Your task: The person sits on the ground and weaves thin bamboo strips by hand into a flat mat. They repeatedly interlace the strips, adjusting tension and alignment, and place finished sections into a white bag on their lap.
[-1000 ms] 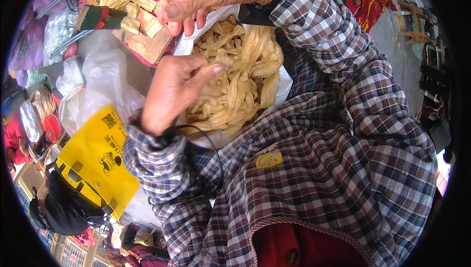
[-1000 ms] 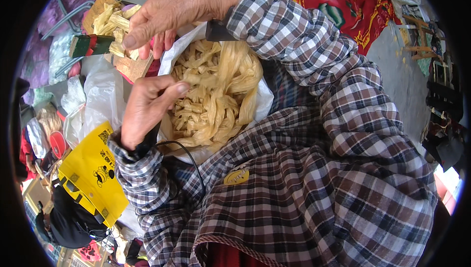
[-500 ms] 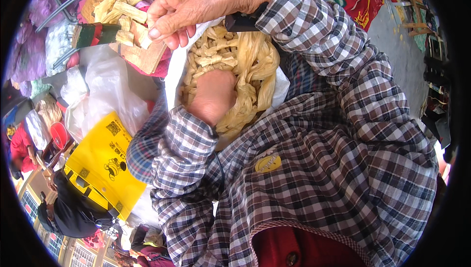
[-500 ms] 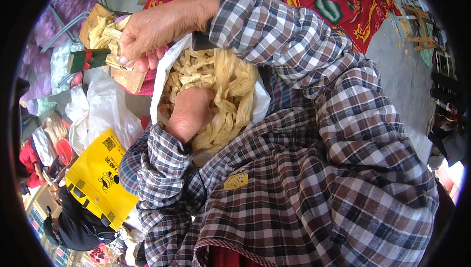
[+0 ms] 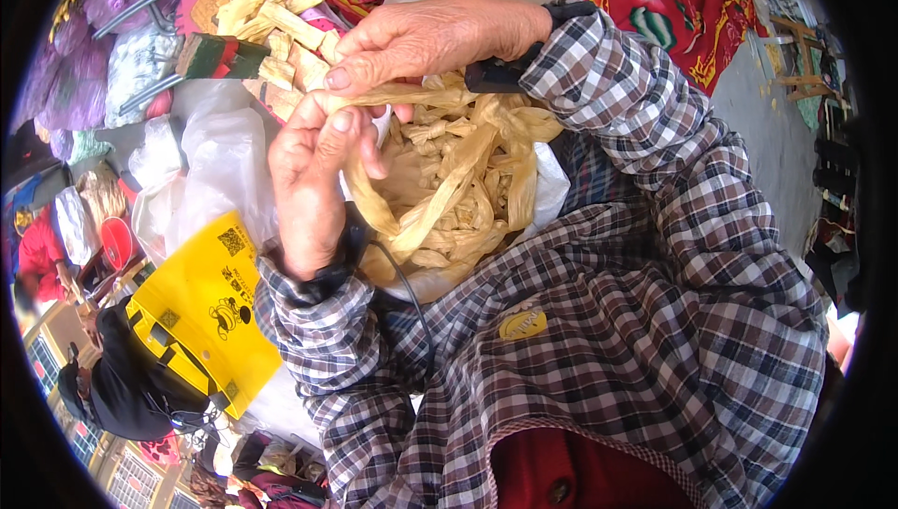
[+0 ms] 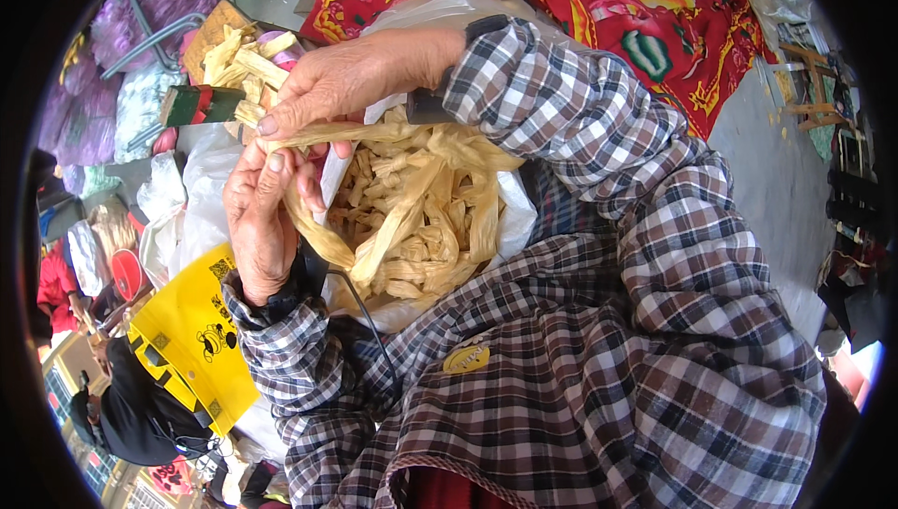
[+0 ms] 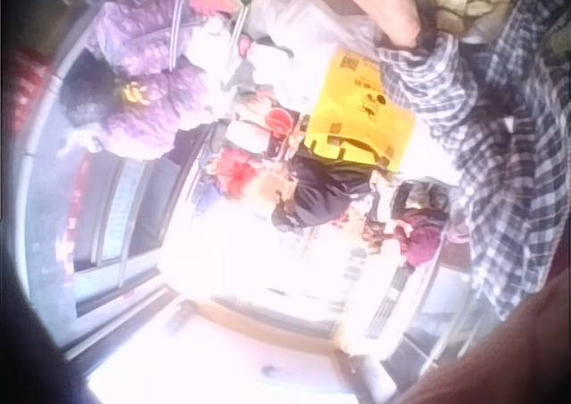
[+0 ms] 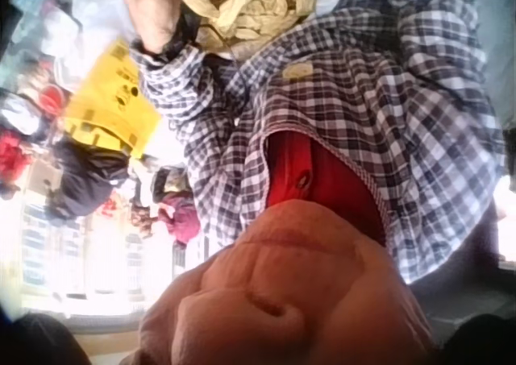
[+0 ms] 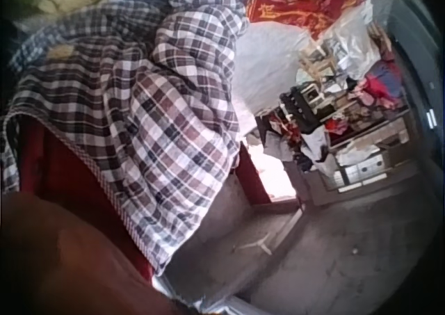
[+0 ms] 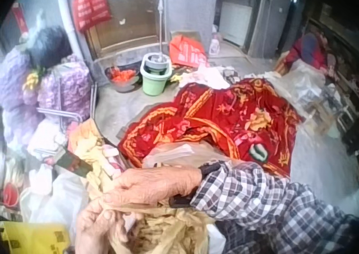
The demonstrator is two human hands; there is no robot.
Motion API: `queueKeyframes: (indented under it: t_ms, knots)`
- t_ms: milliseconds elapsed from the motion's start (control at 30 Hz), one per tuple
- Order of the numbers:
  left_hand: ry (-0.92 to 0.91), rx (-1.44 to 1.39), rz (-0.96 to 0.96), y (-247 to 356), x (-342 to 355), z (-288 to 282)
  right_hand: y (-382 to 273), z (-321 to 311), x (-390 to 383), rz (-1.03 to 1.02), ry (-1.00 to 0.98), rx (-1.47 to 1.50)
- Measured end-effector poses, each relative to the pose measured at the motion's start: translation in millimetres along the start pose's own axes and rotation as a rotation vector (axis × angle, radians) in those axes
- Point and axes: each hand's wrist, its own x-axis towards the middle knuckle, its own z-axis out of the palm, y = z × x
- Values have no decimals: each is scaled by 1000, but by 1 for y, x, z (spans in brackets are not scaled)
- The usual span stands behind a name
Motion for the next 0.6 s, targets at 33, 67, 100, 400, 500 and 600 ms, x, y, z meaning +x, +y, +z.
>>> queueKeyframes:
  t_ms: [33,67,100,400,500,600]
  knots:
    - [-4,-38,27,4,0,-2,-3,1,-2,-2,-45,40]
    - [46,-87,20,8,-4,-2,-6,2,0,23,-77,-14]
    - [101,-118,62,11,-9,-1,-10,2,2,-7,-111,106]
    - [-7,-130,163,30,-21,-14,-61,7,-2,-287,74,214]
    - [-173,-133,154,26,-22,-15,-85,-2,-20,-391,194,287]
    - [-332,-10,55,27,-27,-22,-88,-19,-18,-605,110,482]
